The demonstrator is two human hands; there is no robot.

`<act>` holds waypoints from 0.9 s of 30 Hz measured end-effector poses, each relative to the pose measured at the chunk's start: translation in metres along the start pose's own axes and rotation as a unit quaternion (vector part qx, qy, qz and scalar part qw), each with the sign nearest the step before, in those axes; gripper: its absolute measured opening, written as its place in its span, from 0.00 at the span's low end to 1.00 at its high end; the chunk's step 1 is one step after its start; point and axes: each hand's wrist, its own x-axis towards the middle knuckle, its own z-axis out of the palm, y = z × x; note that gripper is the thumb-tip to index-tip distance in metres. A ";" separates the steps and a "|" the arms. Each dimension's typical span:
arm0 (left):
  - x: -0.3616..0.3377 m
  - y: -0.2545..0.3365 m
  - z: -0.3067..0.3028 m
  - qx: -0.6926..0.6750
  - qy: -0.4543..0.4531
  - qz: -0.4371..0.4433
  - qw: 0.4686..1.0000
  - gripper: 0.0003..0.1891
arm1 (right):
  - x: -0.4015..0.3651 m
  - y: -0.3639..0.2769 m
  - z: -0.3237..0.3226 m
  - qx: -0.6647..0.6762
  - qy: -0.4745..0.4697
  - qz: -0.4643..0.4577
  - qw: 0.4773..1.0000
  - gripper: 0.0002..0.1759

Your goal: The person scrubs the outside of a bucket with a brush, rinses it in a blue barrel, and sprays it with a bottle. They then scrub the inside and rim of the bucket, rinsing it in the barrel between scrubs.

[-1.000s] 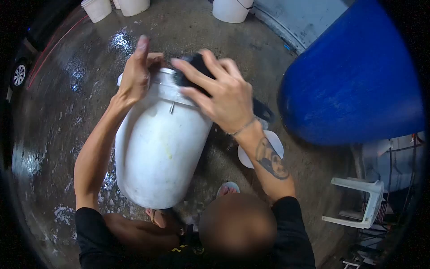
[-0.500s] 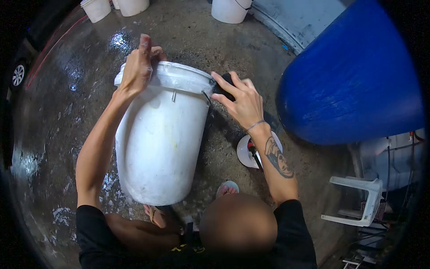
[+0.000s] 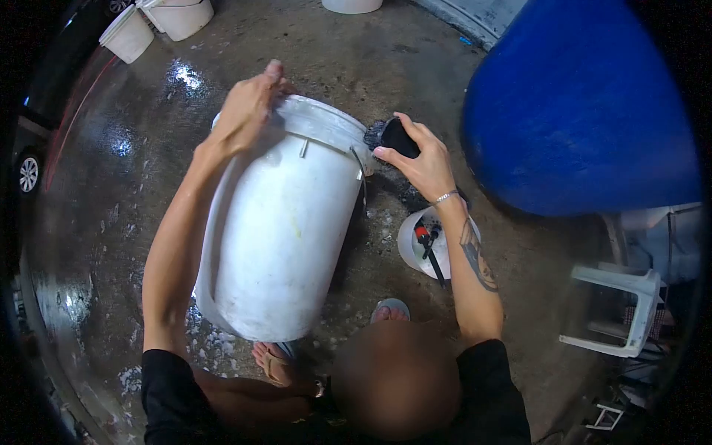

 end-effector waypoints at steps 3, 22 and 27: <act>-0.003 -0.036 -0.020 0.007 -0.024 -0.179 0.984 0.49 | 0.004 -0.019 -0.003 -0.005 -0.039 0.015 0.999 0.39; -0.006 0.002 0.003 0.019 -0.004 -0.133 0.991 0.46 | 0.026 -0.032 -0.001 -0.179 -0.022 -0.107 0.978 0.38; -0.003 0.013 0.006 0.070 -0.028 -0.101 0.992 0.44 | 0.046 -0.063 0.001 -0.036 -0.064 -0.099 0.992 0.41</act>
